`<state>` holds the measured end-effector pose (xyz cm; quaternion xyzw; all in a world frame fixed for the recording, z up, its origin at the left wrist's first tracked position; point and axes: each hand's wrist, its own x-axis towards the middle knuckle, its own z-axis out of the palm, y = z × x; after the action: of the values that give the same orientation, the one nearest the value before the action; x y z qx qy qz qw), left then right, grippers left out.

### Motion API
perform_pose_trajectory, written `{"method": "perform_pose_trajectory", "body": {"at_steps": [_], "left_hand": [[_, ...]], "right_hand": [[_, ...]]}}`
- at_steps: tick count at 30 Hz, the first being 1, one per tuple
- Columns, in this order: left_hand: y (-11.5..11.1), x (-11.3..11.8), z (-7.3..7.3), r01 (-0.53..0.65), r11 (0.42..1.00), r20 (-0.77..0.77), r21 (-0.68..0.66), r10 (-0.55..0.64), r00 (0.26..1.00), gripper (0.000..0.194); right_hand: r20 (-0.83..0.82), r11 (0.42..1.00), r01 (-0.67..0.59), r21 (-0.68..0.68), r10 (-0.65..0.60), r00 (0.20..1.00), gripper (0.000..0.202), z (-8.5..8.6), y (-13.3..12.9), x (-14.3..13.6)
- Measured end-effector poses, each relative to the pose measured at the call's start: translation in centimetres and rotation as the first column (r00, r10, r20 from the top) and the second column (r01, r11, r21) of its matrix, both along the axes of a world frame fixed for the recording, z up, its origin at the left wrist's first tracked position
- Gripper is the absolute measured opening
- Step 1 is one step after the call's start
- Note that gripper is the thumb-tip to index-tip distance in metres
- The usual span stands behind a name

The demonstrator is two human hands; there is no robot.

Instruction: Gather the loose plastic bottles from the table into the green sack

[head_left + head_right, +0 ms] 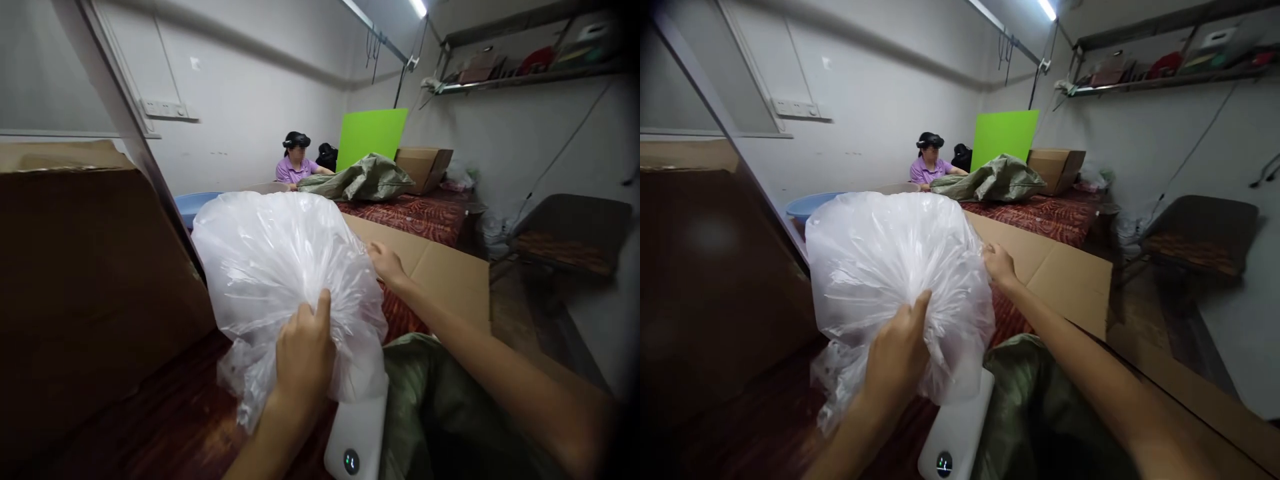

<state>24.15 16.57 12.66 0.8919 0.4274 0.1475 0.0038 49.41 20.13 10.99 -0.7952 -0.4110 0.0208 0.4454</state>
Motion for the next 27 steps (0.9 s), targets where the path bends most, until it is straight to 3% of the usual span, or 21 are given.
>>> {"method": "perform_pose_trajectory", "body": {"at_steps": [2, 5, 7, 9, 11, 13, 17, 21, 24, 27], "left_hand": [[-0.2, -0.6, 0.1, -0.003, 0.999, -0.006, 0.049, 0.003, 1.0, 0.069], [-0.8, -1.9, -0.5, -0.027, 0.994, -0.029, 0.105, 0.03, 0.999, 0.067], [-1.6, -3.1, -1.4, -0.045, 0.989, -0.053, 0.142, 0.053, 0.997, 0.066], [-2.8, -4.4, -2.8, -0.03, 0.977, -0.052, 0.211, 0.041, 0.998, 0.066], [-4.6, -5.8, -4.6, 0.017, 0.952, -0.026, 0.305, -0.009, 1.0, 0.063], [-6.9, -7.2, -6.5, 0.063, 0.927, 0.003, 0.37, -0.069, 0.998, 0.057], [-12.4, -9.1, -10.0, 0.217, 0.886, 0.038, 0.409, -0.254, 0.967, 0.049], [-15.8, -10.1, -11.8, 0.439, 0.847, -0.012, 0.301, -0.457, 0.889, 0.051], [-16.2, -10.5, -12.3, 0.492, 0.841, -0.076, 0.224, -0.488, 0.87, 0.05], [-16.2, -10.4, -12.5, 0.48, 0.844, -0.114, 0.241, -0.466, 0.877, 0.051]], "right_hand": [[-0.002, 1.0, -0.019, 0.015, 0.019, 1.0, 0.032, -0.6, -5.6, -2.2], [0.015, 0.978, -0.208, 0.023, 0.208, 0.978, 0.028, -3.1, -15.0, -8.1], [0.067, 0.916, -0.4, -0.02, 0.4, 0.914, 0.027, -5.4, -20.3, -12.3], [0.116, 0.846, -0.506, -0.166, 0.527, 0.842, 0.039, -7.6, -23.8, -15.4], [0.135, 0.794, -0.533, -0.293, 0.586, 0.799, 0.059, -9.2, -25.5, -17.3], [0.143, 0.785, -0.52, -0.337, 0.588, 0.796, 0.067, -10.2, -25.5, -18.0], [0.152, 0.825, -0.494, -0.272, 0.544, 0.825, 0.06, -10.5, -23.3, -18.2], [0.125, 0.863, -0.478, -0.163, 0.498, 0.858, 0.05, -10.0, -22.4, -18.1], [0.086, 0.92, -0.388, -0.053, 0.391, 0.916, 0.041, -10.7, -25.7, -17.6], [0.0, 0.993, -0.117, 0.008, 0.117, 0.993, 0.035, -13.4, -32.8, -16.5]]}}
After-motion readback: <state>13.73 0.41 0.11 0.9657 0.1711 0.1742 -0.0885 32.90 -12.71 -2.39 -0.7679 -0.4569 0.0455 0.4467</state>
